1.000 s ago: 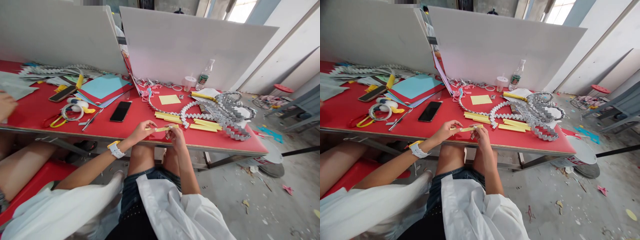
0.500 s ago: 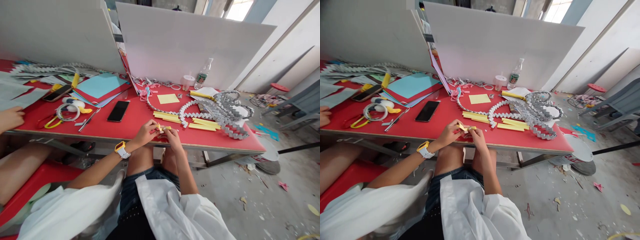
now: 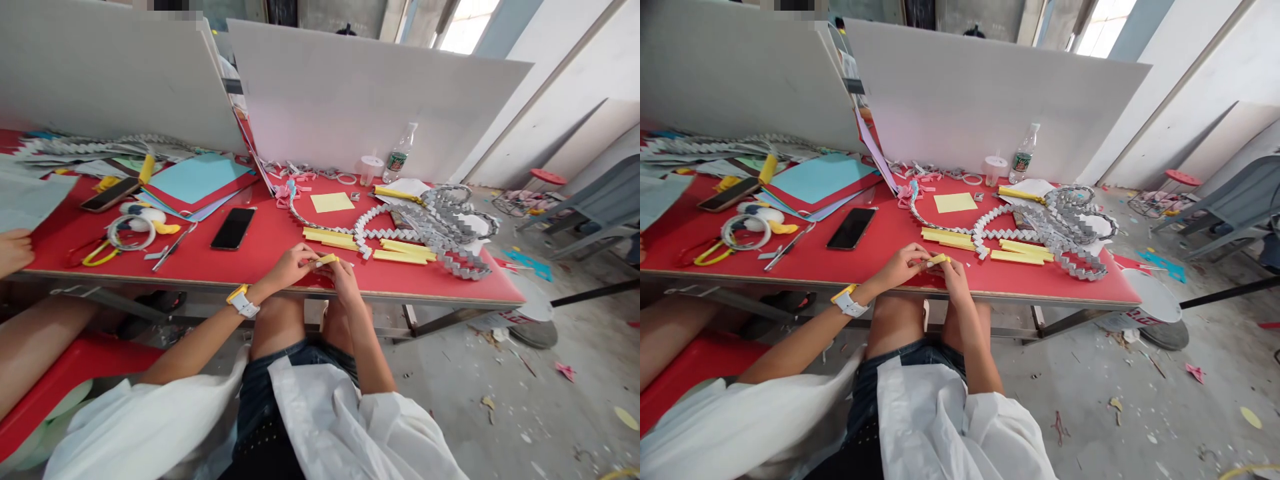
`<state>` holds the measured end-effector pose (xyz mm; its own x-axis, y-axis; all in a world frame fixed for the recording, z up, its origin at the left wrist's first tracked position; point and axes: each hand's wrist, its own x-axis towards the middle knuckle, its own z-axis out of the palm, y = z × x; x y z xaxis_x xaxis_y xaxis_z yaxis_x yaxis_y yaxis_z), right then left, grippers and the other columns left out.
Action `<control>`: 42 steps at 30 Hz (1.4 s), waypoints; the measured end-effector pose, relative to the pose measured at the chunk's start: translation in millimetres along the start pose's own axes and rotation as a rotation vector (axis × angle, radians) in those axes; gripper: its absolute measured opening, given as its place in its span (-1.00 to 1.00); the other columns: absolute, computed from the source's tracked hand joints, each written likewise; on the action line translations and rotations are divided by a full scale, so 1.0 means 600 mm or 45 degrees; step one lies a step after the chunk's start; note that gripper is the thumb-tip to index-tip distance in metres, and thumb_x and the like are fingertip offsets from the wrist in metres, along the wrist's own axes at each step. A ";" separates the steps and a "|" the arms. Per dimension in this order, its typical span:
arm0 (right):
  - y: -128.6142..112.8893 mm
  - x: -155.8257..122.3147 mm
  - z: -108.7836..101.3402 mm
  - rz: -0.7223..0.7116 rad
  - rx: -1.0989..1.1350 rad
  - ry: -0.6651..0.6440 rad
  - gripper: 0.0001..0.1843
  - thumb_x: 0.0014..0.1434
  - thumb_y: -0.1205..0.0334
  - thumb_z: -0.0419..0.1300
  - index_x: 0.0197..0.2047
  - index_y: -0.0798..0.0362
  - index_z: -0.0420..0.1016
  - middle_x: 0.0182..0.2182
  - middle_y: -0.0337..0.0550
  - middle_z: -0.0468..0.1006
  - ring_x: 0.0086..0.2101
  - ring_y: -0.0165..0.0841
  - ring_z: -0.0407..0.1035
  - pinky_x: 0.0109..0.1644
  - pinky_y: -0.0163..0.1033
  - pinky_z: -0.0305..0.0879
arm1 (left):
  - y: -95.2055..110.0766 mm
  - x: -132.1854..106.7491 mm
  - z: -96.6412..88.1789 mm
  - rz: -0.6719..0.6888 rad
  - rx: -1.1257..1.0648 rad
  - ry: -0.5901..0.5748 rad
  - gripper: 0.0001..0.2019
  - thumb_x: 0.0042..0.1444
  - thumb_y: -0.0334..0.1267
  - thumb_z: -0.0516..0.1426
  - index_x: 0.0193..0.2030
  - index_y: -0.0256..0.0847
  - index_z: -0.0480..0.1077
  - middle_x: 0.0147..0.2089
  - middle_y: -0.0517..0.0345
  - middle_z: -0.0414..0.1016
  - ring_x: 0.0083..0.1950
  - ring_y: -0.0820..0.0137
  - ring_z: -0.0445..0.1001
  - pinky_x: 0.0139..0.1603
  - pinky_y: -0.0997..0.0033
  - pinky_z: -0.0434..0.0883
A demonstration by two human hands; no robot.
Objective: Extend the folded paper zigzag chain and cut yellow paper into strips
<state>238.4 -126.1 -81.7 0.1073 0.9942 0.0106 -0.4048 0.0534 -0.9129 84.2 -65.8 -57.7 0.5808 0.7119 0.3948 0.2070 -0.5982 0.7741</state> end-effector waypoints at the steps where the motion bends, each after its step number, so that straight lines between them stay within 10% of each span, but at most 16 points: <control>1: -0.002 0.000 -0.001 0.004 0.012 -0.027 -0.66 0.06 -0.05 0.19 -0.25 0.03 0.58 -0.31 -0.15 0.63 -0.30 -0.29 0.51 -0.09 -0.14 0.43 | 0.001 0.004 -0.003 -0.001 0.015 -0.011 -0.74 0.12 -0.07 0.19 -0.19 -0.19 0.55 -0.23 0.05 0.43 -0.24 0.37 0.47 -0.30 0.41 0.46; 16: -0.046 0.074 -0.016 -0.087 0.018 -0.020 -0.55 -0.02 -0.15 0.32 -0.16 -0.02 0.57 -0.11 -0.11 0.61 -0.07 -0.22 0.47 0.04 -0.10 0.39 | -0.035 0.098 0.002 -0.197 -0.261 0.087 -0.53 0.02 0.09 0.23 -0.12 -0.29 0.43 -0.23 -0.02 0.58 -0.26 0.31 0.56 -0.26 0.34 0.50; 28: -0.079 0.142 -0.009 -0.064 0.021 -0.124 -0.59 -0.09 -0.11 0.38 -0.29 0.04 0.57 -0.37 -0.20 0.60 -0.41 -0.44 0.43 -0.23 -0.30 0.39 | -0.020 0.131 -0.033 -0.250 -0.370 0.287 -0.65 -0.01 0.00 0.25 -0.32 -0.32 0.53 -0.46 0.06 0.56 -0.45 0.40 0.50 -0.44 0.45 0.44; 38: -0.070 0.205 -0.027 -0.049 0.010 -0.002 -0.78 0.25 0.14 0.19 -0.21 0.16 0.47 -0.33 -0.21 0.55 -0.34 -0.43 0.47 -0.21 -0.21 0.45 | -0.059 0.194 -0.050 -0.244 -0.306 0.154 -0.80 -0.02 -0.21 0.29 -0.41 -0.34 0.49 -0.54 0.16 0.50 -0.52 0.47 0.47 -0.41 0.41 0.48; 42: -0.069 0.203 -0.033 -0.105 0.000 0.052 -0.73 -0.01 0.13 0.40 -0.29 0.11 0.52 -0.43 -0.26 0.57 -0.40 -0.45 0.47 -0.17 -0.25 0.42 | -0.078 0.208 -0.046 -0.210 -0.345 0.117 -0.72 -0.07 -0.12 0.32 -0.38 -0.35 0.50 -0.50 0.06 0.54 -0.47 0.41 0.50 -0.39 0.39 0.49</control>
<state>286.1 -9.2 -50.6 0.1774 0.9817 0.0686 -0.3934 0.1346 -0.9095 125.3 61.2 -31.0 0.4807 0.8286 0.2870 0.0677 -0.3614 0.9300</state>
